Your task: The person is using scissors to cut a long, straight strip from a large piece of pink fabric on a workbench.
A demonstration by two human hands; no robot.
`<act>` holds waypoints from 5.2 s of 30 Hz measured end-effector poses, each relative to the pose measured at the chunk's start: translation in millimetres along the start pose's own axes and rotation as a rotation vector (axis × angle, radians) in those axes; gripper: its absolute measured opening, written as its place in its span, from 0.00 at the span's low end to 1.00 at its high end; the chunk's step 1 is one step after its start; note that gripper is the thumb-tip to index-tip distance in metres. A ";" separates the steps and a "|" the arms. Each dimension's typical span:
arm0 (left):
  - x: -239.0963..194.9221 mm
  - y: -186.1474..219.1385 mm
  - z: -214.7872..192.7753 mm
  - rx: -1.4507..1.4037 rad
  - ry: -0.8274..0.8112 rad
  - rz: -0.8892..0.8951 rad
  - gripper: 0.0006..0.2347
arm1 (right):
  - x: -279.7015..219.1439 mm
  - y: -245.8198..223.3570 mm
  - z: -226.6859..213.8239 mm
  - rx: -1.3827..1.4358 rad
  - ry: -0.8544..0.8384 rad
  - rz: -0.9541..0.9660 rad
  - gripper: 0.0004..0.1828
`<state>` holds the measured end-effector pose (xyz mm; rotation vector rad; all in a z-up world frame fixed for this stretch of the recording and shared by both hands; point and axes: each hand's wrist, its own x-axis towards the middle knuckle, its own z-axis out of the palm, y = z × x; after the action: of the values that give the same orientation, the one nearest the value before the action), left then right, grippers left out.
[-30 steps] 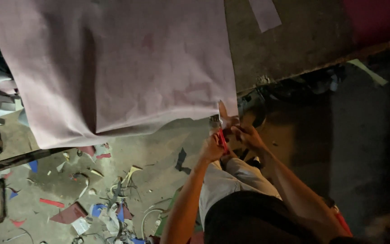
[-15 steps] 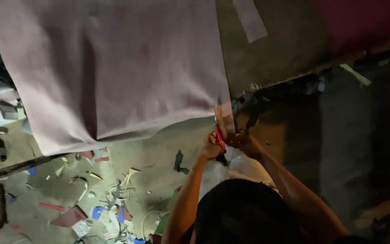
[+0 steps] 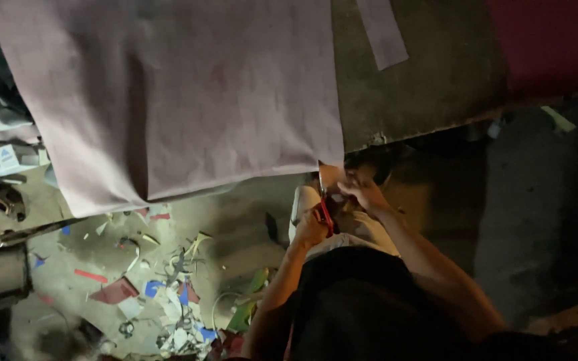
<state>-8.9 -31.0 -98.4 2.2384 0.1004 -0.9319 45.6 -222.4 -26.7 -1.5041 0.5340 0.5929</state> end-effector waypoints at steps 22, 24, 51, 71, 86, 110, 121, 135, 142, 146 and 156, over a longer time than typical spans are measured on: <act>-12.5 67.8 -43.9 -0.223 0.033 0.017 0.08 | 9.0 43.8 -25.7 -0.109 -0.040 0.020 0.14; -38.5 106.9 -77.4 -0.258 -0.013 0.031 0.09 | -1.1 30.0 -25.2 -0.119 -0.037 0.029 0.13; 43.9 36.4 -33.9 -0.158 -0.077 0.026 0.09 | 6.0 43.3 -42.0 -0.117 -0.134 0.105 0.17; 50.9 85.5 -70.1 0.024 -0.155 -0.135 0.14 | 30.2 92.5 -41.2 -0.007 -0.119 0.150 0.37; 53.4 137.0 -100.3 -0.111 -0.257 -0.074 0.17 | 50.6 97.8 -43.2 -0.629 -0.213 0.338 0.56; 78.7 100.9 -93.4 -0.261 -0.268 -0.065 0.15 | 143.3 5.1 -47.9 0.038 0.300 -0.308 0.33; 110.4 103.0 -63.7 -0.892 -0.172 0.514 0.24 | 102.1 -42.5 -65.4 -0.023 0.186 -0.299 0.29; 90.3 198.8 -149.6 -0.125 -0.300 -0.038 0.14 | 102.1 -51.2 -69.8 -0.114 0.147 -0.274 0.32; 66.3 273.0 -203.6 -0.188 -0.295 -0.088 0.18 | 87.2 -74.2 -73.7 -0.008 0.139 -0.239 0.29; 88.1 232.6 -178.1 -0.284 -0.306 -0.022 0.19 | 110.4 -34.4 -73.9 0.036 0.181 -0.408 0.24; 129.7 208.7 -153.3 -0.215 -0.200 -0.093 0.13 | 100.5 -70.5 -80.6 0.028 0.238 -0.462 0.22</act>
<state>244.5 -115.0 13.9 1.9472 0.2055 -1.1339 170.5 -298.3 -40.4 -1.6125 0.3535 0.0471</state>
